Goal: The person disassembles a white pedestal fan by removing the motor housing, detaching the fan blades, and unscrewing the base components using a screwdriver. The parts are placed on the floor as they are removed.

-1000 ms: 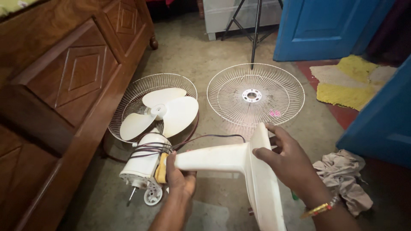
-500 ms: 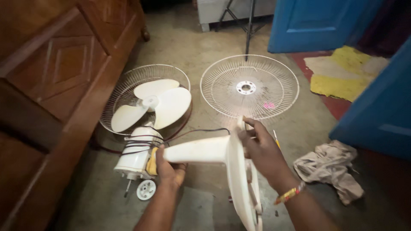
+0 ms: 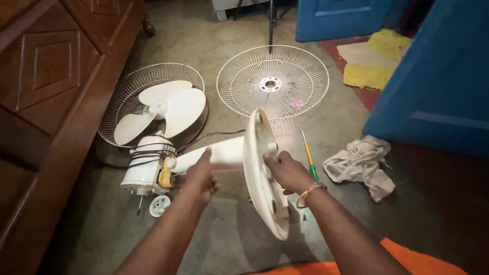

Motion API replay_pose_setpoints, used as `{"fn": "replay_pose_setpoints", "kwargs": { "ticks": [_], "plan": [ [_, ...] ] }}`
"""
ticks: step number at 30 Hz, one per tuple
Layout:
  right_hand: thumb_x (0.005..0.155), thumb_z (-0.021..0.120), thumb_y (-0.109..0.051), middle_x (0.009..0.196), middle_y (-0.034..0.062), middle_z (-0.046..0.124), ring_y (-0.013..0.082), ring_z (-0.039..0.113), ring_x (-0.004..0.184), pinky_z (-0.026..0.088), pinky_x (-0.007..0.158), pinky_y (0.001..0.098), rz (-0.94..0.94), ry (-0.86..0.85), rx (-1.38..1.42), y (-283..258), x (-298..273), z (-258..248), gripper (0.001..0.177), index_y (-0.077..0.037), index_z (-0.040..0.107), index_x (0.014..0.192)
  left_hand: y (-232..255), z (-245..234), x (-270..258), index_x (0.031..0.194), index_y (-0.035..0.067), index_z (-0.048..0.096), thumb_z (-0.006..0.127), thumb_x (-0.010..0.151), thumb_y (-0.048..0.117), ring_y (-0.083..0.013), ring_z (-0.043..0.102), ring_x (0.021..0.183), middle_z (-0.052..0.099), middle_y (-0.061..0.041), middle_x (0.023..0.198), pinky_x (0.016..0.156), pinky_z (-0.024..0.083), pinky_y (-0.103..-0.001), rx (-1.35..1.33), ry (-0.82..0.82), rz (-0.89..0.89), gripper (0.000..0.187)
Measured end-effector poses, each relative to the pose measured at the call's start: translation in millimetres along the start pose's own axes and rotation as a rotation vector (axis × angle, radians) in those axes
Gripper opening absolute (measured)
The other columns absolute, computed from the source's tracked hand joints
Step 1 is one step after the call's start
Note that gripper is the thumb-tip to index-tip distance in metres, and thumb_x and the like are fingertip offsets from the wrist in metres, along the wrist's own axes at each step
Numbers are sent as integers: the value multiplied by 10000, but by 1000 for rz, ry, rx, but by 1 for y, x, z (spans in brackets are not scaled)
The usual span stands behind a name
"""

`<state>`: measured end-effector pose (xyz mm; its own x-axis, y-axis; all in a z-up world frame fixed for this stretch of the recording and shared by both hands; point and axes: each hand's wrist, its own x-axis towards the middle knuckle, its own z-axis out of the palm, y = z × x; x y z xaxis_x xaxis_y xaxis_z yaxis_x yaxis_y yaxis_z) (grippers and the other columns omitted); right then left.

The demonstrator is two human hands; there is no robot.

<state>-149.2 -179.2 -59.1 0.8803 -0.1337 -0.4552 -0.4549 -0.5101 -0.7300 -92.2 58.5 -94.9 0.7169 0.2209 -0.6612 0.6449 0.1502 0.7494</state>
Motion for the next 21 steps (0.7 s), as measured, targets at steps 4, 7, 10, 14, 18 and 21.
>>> {"fn": "replay_pose_setpoints", "kwargs": {
  "ticks": [4,7,10,14,18,21],
  "plan": [
    [964,507,-552,887,113,713,217,645,676,569,553,392,-19,-65,95,6,-2,-1,563,-32,516,1181,33,45,-87,1081,-11,624,596,951,535,-279,652,931,683,-150,1005,860,534,-420,325,-31,839,561],
    [961,512,-547,856,104,686,179,636,626,562,522,370,-56,-82,162,16,-2,1,549,-28,516,1143,51,82,-123,1180,-24,587,664,931,452,-369,660,1053,674,-236,1138,912,508,-455,567,-44,1110,542],
    [999,505,-585,807,111,630,174,570,556,503,474,340,-65,-129,222,28,-1,5,621,24,574,1094,54,105,-143,1243,-67,518,670,920,392,-444,637,1110,644,-304,1179,946,497,-488,815,0,1043,581],
    [981,531,-610,827,152,664,211,606,598,509,523,372,-92,-32,262,29,-1,11,666,38,571,1131,52,115,-150,1274,-77,500,578,948,331,-476,646,1094,670,-321,1126,952,492,-523,847,71,991,528],
    [935,444,-578,987,252,735,375,740,877,551,809,465,-79,86,170,24,0,20,648,-61,505,1321,50,117,-140,1327,-30,517,524,970,323,-495,639,1084,674,-332,1118,964,475,-541,836,107,982,502],
    [985,424,-589,1171,353,635,508,618,1135,474,987,526,-33,144,0,21,6,25,709,-10,447,1393,44,116,-136,1352,-36,503,521,975,325,-496,636,1087,669,-339,1124,963,473,-542,816,103,1012,523]
  ]
}}
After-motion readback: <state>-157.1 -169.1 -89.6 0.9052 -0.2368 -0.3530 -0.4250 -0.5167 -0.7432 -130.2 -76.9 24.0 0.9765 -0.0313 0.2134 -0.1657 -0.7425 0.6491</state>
